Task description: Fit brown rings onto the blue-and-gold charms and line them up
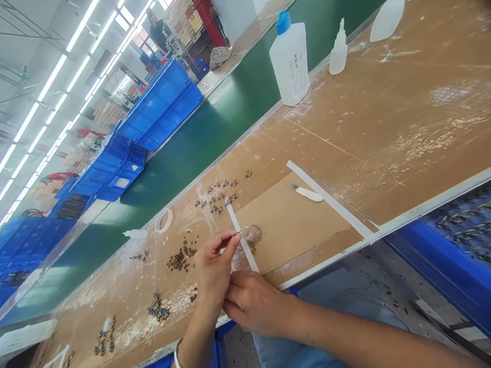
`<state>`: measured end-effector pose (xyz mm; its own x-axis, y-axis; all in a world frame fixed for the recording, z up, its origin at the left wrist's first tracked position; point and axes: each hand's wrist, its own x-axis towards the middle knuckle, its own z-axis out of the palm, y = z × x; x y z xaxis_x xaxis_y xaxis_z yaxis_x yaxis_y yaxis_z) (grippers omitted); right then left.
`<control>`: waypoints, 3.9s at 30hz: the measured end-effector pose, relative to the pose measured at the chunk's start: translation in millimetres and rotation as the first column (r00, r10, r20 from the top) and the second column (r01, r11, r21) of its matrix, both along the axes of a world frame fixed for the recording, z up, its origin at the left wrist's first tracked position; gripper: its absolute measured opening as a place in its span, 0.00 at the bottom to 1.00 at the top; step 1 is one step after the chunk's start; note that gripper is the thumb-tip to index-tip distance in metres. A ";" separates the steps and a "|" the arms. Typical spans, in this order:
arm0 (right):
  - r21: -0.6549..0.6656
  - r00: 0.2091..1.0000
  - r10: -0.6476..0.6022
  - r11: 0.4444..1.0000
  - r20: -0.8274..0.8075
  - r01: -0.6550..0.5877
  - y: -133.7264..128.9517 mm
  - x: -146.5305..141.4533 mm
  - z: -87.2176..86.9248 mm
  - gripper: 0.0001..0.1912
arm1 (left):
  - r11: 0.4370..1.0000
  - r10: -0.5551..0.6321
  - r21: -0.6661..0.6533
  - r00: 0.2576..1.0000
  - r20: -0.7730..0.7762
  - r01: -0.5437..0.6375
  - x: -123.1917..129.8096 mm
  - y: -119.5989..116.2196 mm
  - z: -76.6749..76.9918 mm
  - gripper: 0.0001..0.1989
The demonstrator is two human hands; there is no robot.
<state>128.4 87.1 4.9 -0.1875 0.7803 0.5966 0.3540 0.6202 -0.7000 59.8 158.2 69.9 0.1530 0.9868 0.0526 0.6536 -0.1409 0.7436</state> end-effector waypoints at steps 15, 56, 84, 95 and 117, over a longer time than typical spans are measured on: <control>-0.072 0.979 0.017 0.997 -0.205 -0.033 -3.0 1.7 -2.3 0.11 | 0.977 0.173 0.101 0.976 0.135 -0.187 -12.1 -22.4 16.5 0.05; -0.009 0.915 -0.035 0.999 0.401 0.043 0.5 -47.8 1.7 0.09 | 0.740 0.629 -0.049 0.665 0.403 -0.670 -130.8 -105.2 -46.6 0.06; 0.057 0.890 -0.056 0.998 0.452 0.034 -4.7 -42.7 -0.7 0.10 | 0.837 0.540 -0.045 0.811 0.226 -0.546 -131.8 -92.3 -48.6 0.05; 0.019 0.902 -0.031 0.999 0.431 0.026 -4.6 -40.1 0.2 0.08 | 0.843 0.536 -0.050 0.829 0.160 -0.536 -130.5 -83.1 -45.1 0.06; 0.002 0.896 -0.013 1.000 0.444 0.013 -3.0 -36.9 2.2 0.05 | 0.887 0.455 0.077 0.890 0.028 -0.456 -132.9 -79.7 -41.5 0.07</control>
